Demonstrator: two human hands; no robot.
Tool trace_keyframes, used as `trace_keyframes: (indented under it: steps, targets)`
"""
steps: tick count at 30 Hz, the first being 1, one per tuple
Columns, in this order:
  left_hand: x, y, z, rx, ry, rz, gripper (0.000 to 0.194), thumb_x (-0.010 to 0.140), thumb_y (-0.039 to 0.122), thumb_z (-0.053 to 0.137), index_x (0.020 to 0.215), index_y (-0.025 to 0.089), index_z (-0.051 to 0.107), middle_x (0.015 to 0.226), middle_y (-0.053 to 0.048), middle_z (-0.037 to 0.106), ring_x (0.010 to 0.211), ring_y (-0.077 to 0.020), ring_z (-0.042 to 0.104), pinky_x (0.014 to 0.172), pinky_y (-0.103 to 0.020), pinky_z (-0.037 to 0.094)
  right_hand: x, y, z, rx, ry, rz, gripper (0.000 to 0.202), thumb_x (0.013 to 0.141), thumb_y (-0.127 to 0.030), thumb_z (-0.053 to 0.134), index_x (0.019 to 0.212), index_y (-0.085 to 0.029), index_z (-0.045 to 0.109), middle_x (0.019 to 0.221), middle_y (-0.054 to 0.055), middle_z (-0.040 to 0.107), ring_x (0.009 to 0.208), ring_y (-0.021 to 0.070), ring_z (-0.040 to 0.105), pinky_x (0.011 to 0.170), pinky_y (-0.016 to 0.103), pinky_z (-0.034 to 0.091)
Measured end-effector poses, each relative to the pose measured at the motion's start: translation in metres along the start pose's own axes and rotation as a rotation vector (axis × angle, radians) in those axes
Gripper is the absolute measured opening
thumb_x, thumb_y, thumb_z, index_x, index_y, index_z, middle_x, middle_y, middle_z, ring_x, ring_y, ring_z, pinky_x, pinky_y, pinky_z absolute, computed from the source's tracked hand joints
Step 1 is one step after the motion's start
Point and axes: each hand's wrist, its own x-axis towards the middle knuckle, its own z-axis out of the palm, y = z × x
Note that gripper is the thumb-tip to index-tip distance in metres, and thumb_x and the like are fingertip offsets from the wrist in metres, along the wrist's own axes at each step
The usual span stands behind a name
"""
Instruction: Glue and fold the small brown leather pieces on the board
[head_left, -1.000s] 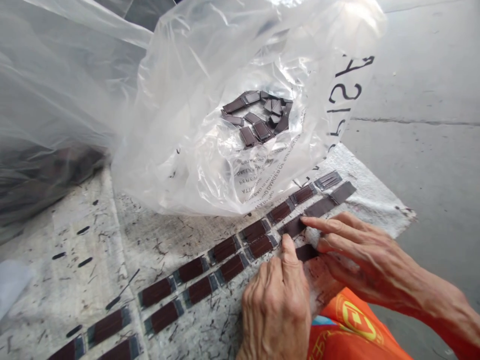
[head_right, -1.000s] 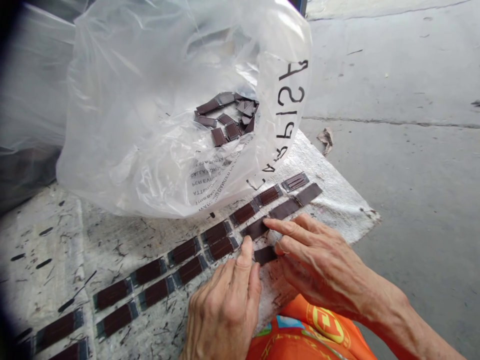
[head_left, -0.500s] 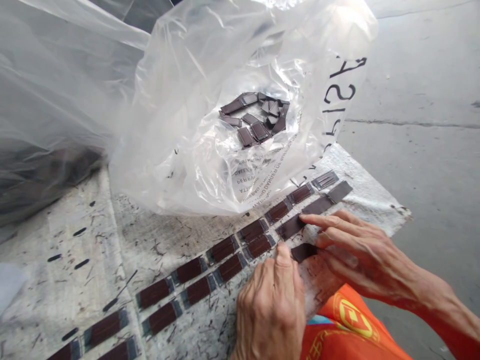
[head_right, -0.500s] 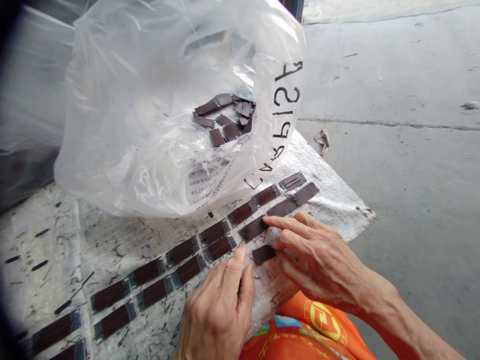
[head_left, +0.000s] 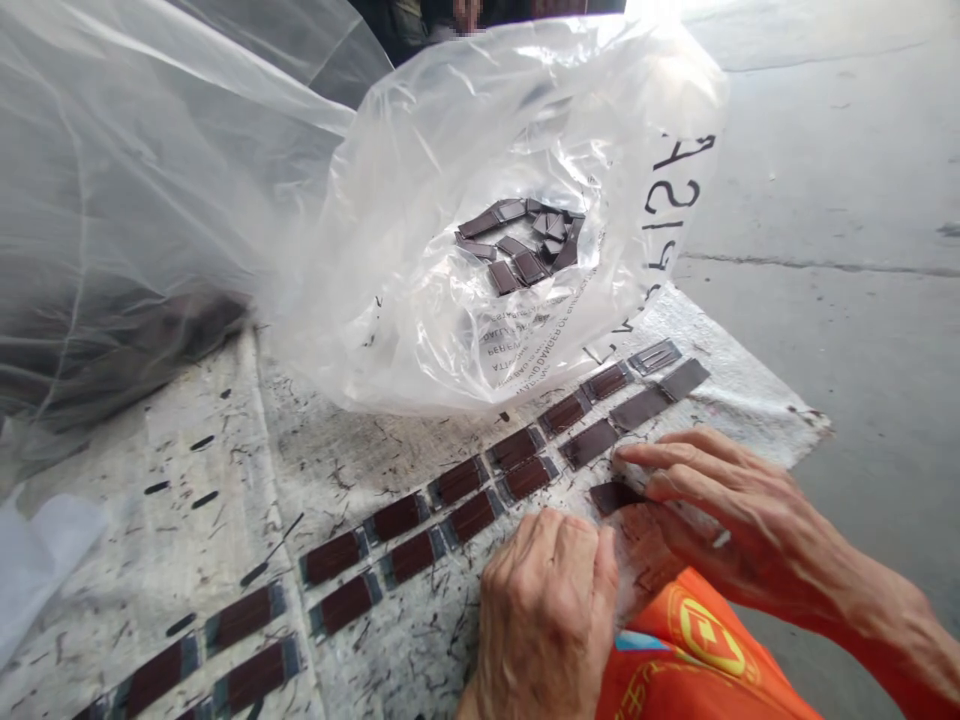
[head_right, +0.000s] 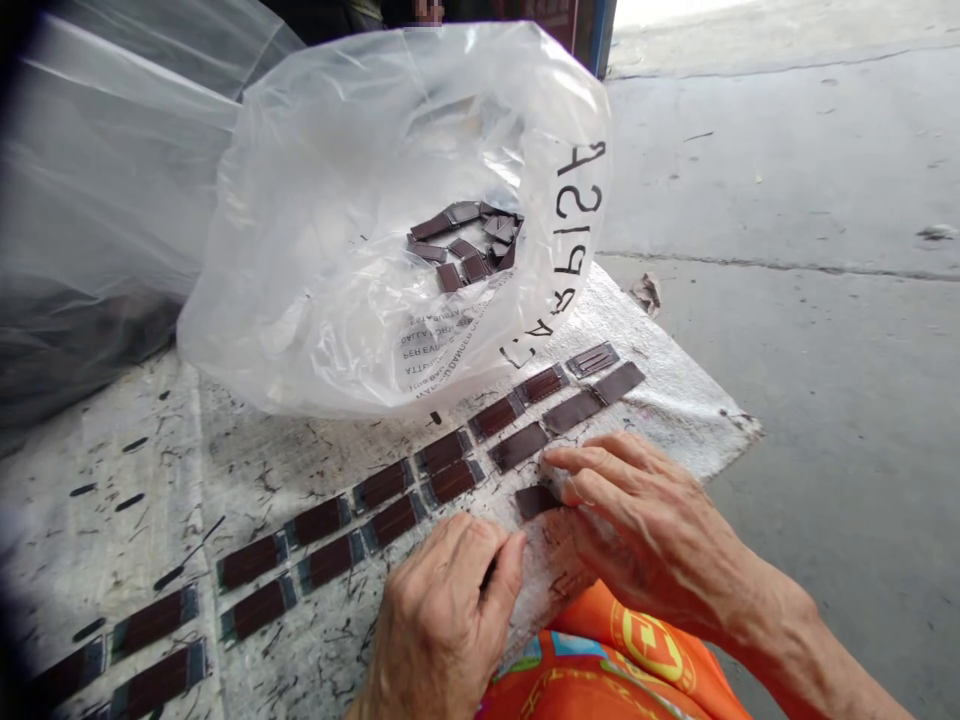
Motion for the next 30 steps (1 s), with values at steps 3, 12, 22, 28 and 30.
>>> trace_keyframes:
  steps: [3,12,22,28,30]
  targets:
    - [-0.001,-0.002,-0.003,0.000,-0.012,0.042,0.021,0.091,0.010,0.053,0.072,0.020,0.051,0.066,0.001,0.056,0.059,-0.0170,0.054,0.054,-0.032,0.039,-0.004,-0.006,-0.002,-0.006,0.086,0.036,0.015,0.087,-0.011,0.055,0.098,-0.020,0.054,0.112,0.007,0.071,0.098,0.0195,0.063,0.082,0.033,0.051]
    - [-0.012,-0.003,-0.010,-0.066,-0.053,0.231,0.019,0.089,0.010,0.054,0.072,0.019,0.054,0.061,0.001,0.051,0.055,-0.0165,0.047,0.053,-0.033,0.032,0.006,-0.032,-0.018,0.009,0.215,0.318,0.009,0.086,-0.019,0.056,0.090,-0.026,0.059,0.064,-0.005,0.067,0.051,0.0114,0.062,0.053,0.022,0.049]
    - [-0.031,-0.016,-0.025,0.032,0.105,0.100,0.017,0.085,0.004,0.057,0.101,0.007,0.064,0.060,0.000,0.055,0.053,-0.0159,0.048,0.053,-0.032,0.034,0.052,-0.047,0.002,0.240,-0.081,0.361,0.009,0.087,-0.018,0.054,0.080,-0.024,0.058,0.060,-0.008,0.058,0.051,0.0073,0.052,0.052,0.019,0.041]
    - [-0.033,-0.022,-0.025,0.097,0.189,0.022,0.031,0.085,0.004,0.060,0.116,0.004,0.060,0.060,0.001,0.058,0.052,-0.0149,0.051,0.054,-0.031,0.037,0.062,-0.050,0.007,0.240,-0.175,0.392,0.013,0.089,-0.022,0.051,0.078,-0.023,0.059,0.057,-0.007,0.054,0.049,0.0087,0.047,0.049,0.022,0.038]
    - [-0.033,-0.022,-0.024,0.138,0.181,-0.023,0.034,0.086,0.002,0.057,0.120,0.004,0.058,0.060,0.001,0.058,0.052,-0.0149,0.052,0.055,-0.031,0.039,0.064,-0.050,0.008,0.221,-0.177,0.391,0.014,0.089,-0.024,0.051,0.078,-0.023,0.059,0.056,-0.006,0.053,0.049,0.0095,0.046,0.048,0.023,0.038]
